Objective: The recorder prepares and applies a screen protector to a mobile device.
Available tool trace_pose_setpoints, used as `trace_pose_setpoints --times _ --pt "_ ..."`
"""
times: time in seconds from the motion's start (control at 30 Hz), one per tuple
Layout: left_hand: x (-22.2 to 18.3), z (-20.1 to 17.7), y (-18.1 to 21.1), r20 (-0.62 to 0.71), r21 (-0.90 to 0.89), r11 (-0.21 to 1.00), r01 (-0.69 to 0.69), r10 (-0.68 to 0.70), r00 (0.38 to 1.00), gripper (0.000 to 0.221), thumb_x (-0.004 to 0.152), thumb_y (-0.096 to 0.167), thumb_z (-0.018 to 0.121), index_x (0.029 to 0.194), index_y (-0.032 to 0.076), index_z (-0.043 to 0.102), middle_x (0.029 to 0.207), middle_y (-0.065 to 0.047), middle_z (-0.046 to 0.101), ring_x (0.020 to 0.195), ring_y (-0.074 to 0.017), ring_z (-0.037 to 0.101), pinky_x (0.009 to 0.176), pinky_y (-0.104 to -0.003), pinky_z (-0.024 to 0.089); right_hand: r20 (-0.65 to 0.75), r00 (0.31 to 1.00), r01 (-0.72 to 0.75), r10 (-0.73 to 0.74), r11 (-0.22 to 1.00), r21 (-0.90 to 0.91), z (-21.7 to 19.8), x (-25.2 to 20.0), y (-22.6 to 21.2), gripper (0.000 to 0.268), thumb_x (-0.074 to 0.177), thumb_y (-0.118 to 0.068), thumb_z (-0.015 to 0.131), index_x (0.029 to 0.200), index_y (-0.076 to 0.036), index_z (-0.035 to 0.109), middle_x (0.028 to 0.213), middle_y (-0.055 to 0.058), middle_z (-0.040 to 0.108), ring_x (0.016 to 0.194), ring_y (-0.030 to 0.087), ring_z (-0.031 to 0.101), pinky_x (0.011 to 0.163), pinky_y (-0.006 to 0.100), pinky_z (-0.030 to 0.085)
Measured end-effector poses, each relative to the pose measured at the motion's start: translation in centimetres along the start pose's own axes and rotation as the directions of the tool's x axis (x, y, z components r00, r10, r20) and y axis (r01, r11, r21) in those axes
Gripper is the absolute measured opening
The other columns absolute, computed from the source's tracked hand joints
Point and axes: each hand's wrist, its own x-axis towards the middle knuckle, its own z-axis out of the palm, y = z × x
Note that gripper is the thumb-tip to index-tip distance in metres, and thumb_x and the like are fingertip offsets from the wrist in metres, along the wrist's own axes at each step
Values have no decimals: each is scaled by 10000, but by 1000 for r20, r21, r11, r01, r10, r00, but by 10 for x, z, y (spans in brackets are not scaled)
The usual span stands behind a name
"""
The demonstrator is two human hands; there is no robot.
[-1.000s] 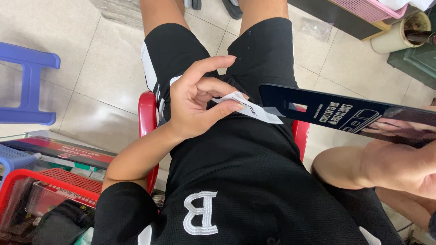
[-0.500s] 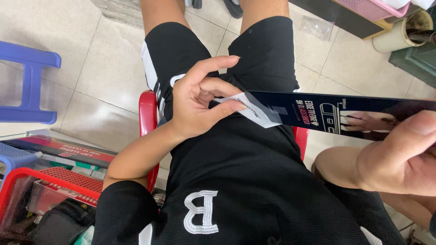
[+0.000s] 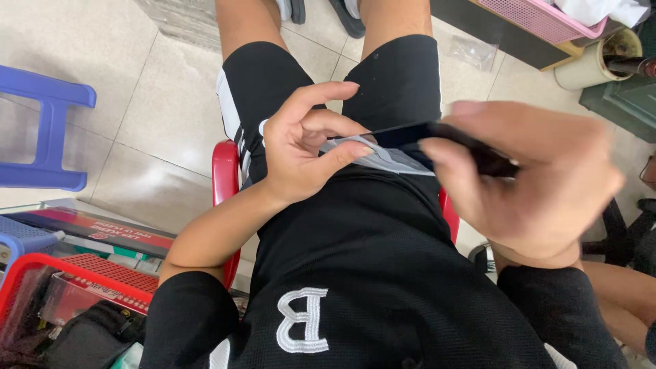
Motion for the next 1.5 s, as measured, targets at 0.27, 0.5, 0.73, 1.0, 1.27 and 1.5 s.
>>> trace_pose_setpoints --times 0.27,0.5,0.73,1.0,1.27,1.5 --pt "14 -16 10 37 400 891 -214 217 975 628 978 -29 802 1481 -29 426 1156 -211 728 1081 -194 723 998 -252 572 169 879 451 -446 892 11 36 51 12 367 911 -78 891 1079 35 585 983 114 737 801 251 745 664 317 571" --pt "9 -27 -8 -80 274 960 -60 85 993 539 1020 -79 782 1464 -46 478 1066 -154 774 1025 -153 750 956 -243 588 187 874 416 -449 889 189 59 57 12 344 923 -74 839 1190 27 647 1174 160 722 1048 297 738 860 361 599" --pt "6 -28 -10 -98 186 981 -51 70 993 599 1029 -15 798 1511 -17 442 1040 -141 773 1007 -152 747 957 -244 582 276 914 243 -298 946 216 63 30 28 401 951 -108 822 1291 13 648 1241 154 713 1092 304 739 932 339 599" --pt "29 -76 8 235 581 814 -2 -165 958 434 898 207 867 1228 -6 685 1082 -130 780 1026 -161 766 917 -296 599 209 978 -20 -27 975 223 81 21 60 349 1016 -30 822 1314 -13 644 1185 122 750 993 221 773 819 247 622" --pt "42 -100 -24 -58 429 827 364 -377 925 181 936 142 807 1038 -5 773 868 -90 796 767 -87 746 710 -229 566 351 936 -179 36 906 383 116 75 88 256 1007 34 750 1247 -5 671 1236 161 730 1120 254 745 959 283 598" --pt "70 -129 -41 -252 317 869 379 -309 917 164 971 126 788 1072 0 763 947 -73 793 830 -79 720 744 -224 567 577 813 -368 78 837 405 163 109 115 425 917 7 769 1316 7 622 1150 149 736 993 169 718 861 269 573"
